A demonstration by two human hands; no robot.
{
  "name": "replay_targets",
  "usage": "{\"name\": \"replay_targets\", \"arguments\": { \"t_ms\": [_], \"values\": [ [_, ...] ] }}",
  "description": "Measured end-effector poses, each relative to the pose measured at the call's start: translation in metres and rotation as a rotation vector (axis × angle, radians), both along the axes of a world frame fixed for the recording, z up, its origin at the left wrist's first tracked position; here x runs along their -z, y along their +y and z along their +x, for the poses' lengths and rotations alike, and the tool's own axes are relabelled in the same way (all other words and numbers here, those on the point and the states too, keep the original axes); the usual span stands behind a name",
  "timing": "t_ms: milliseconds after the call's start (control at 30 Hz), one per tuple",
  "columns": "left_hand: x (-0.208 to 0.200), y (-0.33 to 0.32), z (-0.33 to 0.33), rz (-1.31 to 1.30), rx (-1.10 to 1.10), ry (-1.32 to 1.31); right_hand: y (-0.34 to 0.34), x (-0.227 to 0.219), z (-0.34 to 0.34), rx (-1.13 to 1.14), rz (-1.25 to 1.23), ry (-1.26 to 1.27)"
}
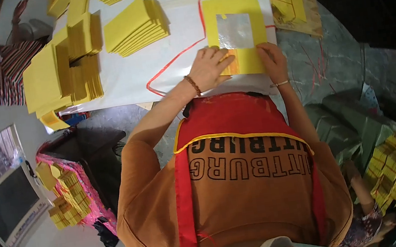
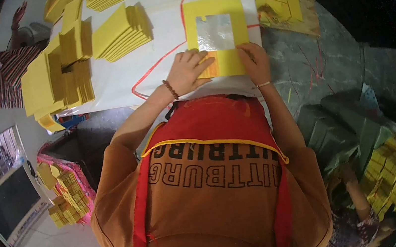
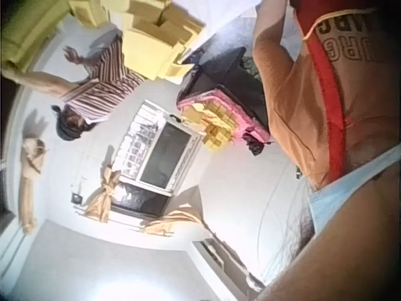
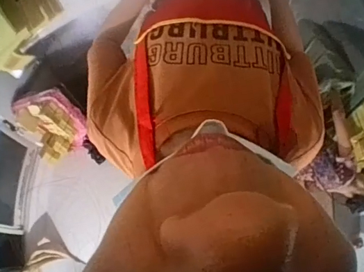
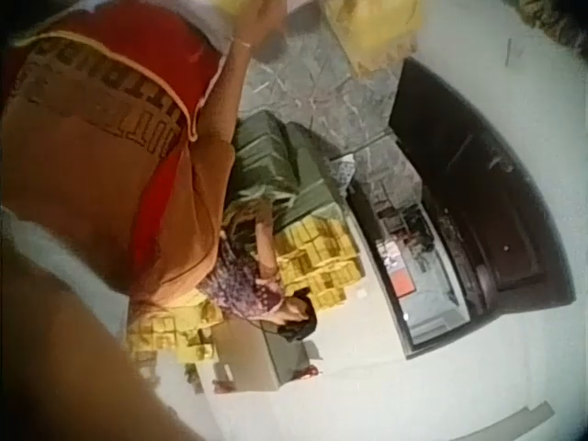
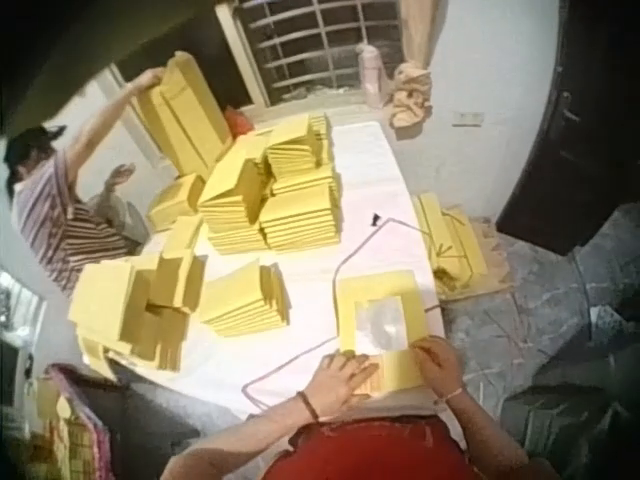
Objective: Folding and stacking joss paper sheets at a work table.
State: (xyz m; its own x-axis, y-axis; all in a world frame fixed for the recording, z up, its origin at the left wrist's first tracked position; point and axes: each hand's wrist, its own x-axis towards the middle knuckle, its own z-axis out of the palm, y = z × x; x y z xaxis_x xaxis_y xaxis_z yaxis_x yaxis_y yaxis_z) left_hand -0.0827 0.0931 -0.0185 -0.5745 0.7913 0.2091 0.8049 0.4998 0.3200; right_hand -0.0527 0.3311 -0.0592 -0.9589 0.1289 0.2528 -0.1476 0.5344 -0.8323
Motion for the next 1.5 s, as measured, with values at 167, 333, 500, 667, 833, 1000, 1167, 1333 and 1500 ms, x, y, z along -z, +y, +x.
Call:
{"name": "replay_targets", "arguments": {
  "t_ms": [167,333,500,667,833,1000,1167,1333,1500],
  "values": [
    [-0.013,-0.002,-0.010,0.100,0.028,-0.125,0.004,0.010,-0.002,0.011,-0.381,-0.196],
    [-0.006,-0.003,-0.017,0.224,0.071,-0.366,0.004,0.006,0.001,0.024,-0.400,-0.221],
    [-0.007,-0.003,-0.024,0.214,0.029,-0.496,0.009,0.005,0.000,-0.006,-0.429,-0.257],
    [-0.005,-0.004,-0.028,0.211,-0.030,-0.628,0.011,0.003,-0.002,-0.019,-0.494,-0.320],
    [-0.004,-0.006,-0.029,0.288,-0.131,-0.850,0.009,-0.008,-0.001,-0.029,-0.555,-0.335],
    [0.005,-0.007,-0.029,0.377,-0.225,-1.014,0.013,-0.002,0.000,-0.067,-0.625,-0.346],
    [-0.004,-0.005,-0.033,0.331,-0.293,-1.022,0.022,0.005,0.007,-0.233,-0.584,-0.202],
    [0.000,-0.005,-0.030,0.389,-0.310,-1.012,0.017,0.011,0.004,-0.187,-0.339,-0.166],
    [-0.008,-0.011,-0.033,0.276,-0.033,-0.428,0.014,0.022,0.004,-0.111,-0.546,-0.285]
  ]
}}
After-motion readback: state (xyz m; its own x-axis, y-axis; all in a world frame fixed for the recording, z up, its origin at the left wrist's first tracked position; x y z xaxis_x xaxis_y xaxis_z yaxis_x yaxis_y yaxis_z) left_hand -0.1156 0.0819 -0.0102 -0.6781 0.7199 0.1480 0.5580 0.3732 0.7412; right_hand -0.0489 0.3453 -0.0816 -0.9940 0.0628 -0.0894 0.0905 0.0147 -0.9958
